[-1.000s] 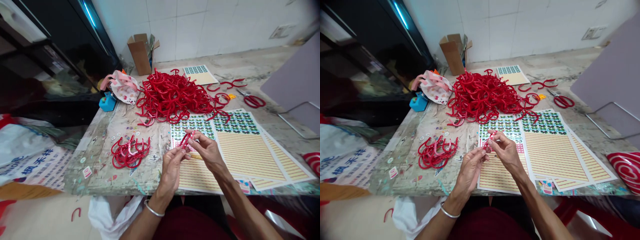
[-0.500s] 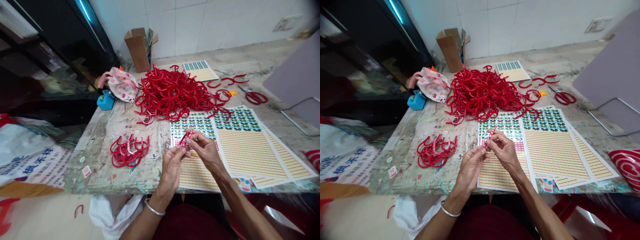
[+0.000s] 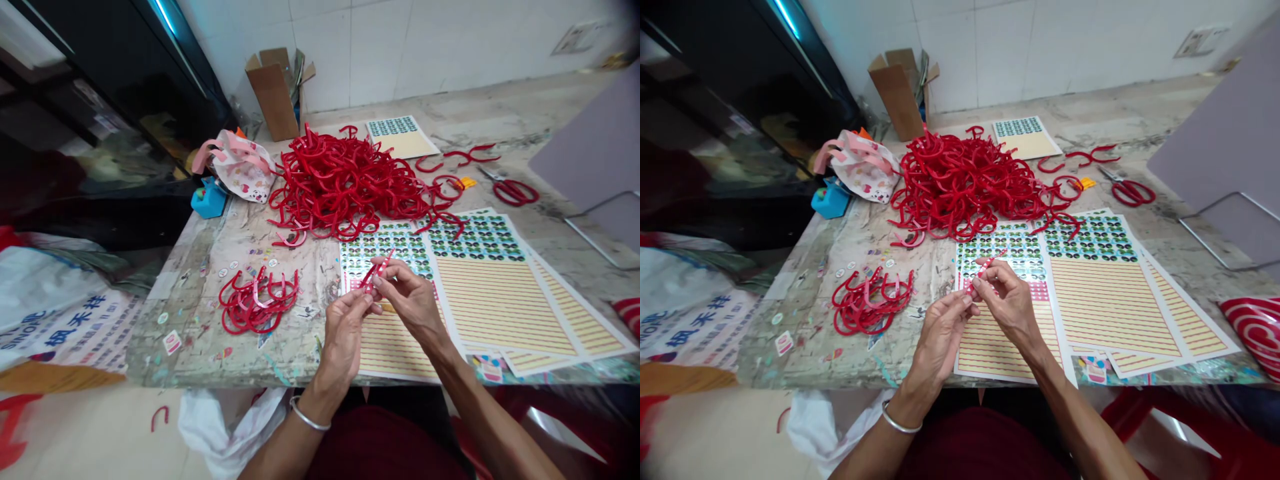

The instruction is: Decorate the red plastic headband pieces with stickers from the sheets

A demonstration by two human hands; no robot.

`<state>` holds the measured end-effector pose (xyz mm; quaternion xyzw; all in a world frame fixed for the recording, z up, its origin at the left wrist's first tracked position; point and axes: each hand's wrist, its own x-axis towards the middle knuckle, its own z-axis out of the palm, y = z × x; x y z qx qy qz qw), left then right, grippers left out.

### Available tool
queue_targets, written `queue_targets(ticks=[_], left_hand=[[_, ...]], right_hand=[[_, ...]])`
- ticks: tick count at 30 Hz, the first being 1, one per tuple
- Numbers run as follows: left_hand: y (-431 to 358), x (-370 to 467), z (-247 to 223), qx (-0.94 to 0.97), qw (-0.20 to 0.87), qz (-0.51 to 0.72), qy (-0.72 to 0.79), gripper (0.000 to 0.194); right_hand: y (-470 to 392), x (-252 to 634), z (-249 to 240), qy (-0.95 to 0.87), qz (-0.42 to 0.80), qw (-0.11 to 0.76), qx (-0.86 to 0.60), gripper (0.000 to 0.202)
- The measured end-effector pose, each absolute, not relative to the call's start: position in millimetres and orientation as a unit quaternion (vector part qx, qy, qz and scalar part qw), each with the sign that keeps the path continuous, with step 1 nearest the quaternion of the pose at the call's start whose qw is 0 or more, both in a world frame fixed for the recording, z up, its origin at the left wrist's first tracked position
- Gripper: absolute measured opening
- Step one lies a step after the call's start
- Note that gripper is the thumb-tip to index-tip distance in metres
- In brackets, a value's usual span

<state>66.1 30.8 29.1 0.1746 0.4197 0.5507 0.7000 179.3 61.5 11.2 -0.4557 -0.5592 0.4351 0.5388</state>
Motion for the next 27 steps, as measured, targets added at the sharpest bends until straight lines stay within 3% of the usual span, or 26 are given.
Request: queue_targets(ticks=[12,21,27], left_hand=[[31.7,69.1,22.2,0.203,0.674,0.573,0.421,0.01],[32.6,73.5,18.2,0.216,0.632,0.576,0.471,0.014],[30.9,73.6,20.3,0.213,0.632,0.576,0.473,0.014]], right_hand=[[59.7,175.9,13.4,-0.595,0.367,0.54,-0.469,0.009],[50.3,167.4,11.4,-0.589,0.206,0.563,-0.541,0.011],[49.7,168.7,3.4,-0.602,0.166,0.556,-0.549,0.011]])
